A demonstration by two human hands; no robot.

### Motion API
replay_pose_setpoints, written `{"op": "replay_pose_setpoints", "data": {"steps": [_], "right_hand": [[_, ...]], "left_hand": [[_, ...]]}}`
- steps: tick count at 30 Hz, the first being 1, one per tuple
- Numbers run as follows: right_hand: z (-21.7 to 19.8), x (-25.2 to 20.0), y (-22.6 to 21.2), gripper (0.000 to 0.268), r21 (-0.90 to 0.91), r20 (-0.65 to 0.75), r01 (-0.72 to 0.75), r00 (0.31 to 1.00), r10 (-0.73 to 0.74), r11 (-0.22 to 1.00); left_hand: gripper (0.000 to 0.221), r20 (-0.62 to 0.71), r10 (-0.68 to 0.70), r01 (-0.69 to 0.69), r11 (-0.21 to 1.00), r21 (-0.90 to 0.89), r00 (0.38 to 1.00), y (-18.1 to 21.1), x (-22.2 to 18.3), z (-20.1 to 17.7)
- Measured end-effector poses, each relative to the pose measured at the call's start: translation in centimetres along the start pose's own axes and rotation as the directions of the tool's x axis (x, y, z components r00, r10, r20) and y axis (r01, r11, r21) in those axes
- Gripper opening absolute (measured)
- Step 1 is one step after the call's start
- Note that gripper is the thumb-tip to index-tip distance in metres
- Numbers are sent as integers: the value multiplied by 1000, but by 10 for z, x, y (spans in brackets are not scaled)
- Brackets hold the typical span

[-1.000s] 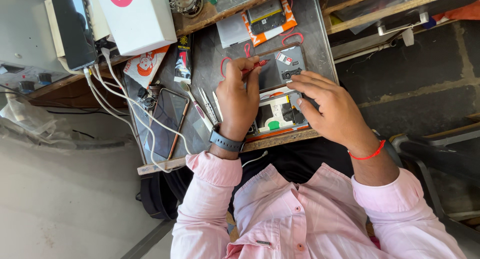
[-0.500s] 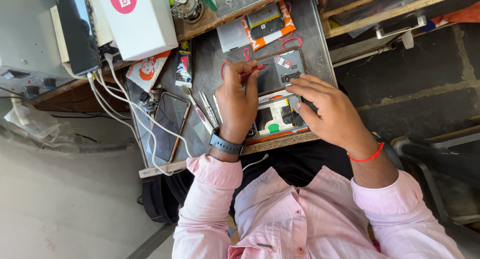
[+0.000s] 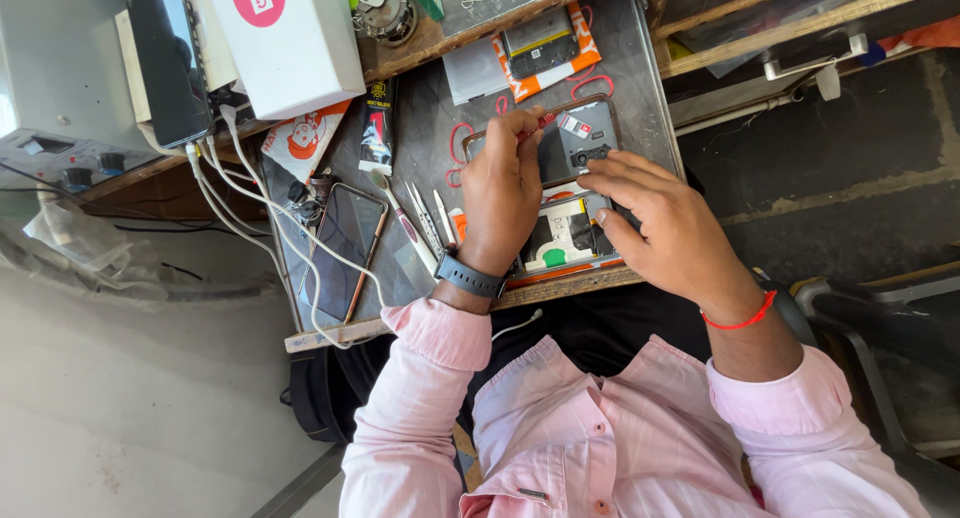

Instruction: The person uses a red screwdriver to manipulate internal components of a disassembled smartphone. They then apply adhesive from a tube to the edges of the phone's back cover and place the cover onto the device chassis.

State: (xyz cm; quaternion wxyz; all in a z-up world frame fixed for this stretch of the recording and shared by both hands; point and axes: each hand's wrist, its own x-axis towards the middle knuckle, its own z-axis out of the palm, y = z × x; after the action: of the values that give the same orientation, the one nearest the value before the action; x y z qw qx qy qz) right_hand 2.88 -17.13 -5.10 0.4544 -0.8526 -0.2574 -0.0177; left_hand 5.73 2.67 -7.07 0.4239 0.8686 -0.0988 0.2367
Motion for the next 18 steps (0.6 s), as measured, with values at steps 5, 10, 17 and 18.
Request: {"op": "replay_pose_setpoints", "data": {"steps": [5, 10, 17, 18], "right_hand": [[-1, 0, -1, 35, 1, 0, 5, 1000, -5, 1000], [-1, 0, -2, 34, 18, -22, 7, 1000, -6, 1000], [-1, -8, 5, 30, 354, -180, -140, 960, 215, 925], [2, -9, 8, 28, 431, -215, -132, 946, 244, 893]], "left_hand": [[17, 23, -7, 8, 1000, -28, 1000, 3, 0, -1], [16, 9, -38, 39, 995, -87, 999, 2, -1, -3], [16, 84, -258, 260, 795, -548, 963, 15, -7, -18], [15, 108, -270, 281, 758, -589, 957, 20, -11, -22]]}}
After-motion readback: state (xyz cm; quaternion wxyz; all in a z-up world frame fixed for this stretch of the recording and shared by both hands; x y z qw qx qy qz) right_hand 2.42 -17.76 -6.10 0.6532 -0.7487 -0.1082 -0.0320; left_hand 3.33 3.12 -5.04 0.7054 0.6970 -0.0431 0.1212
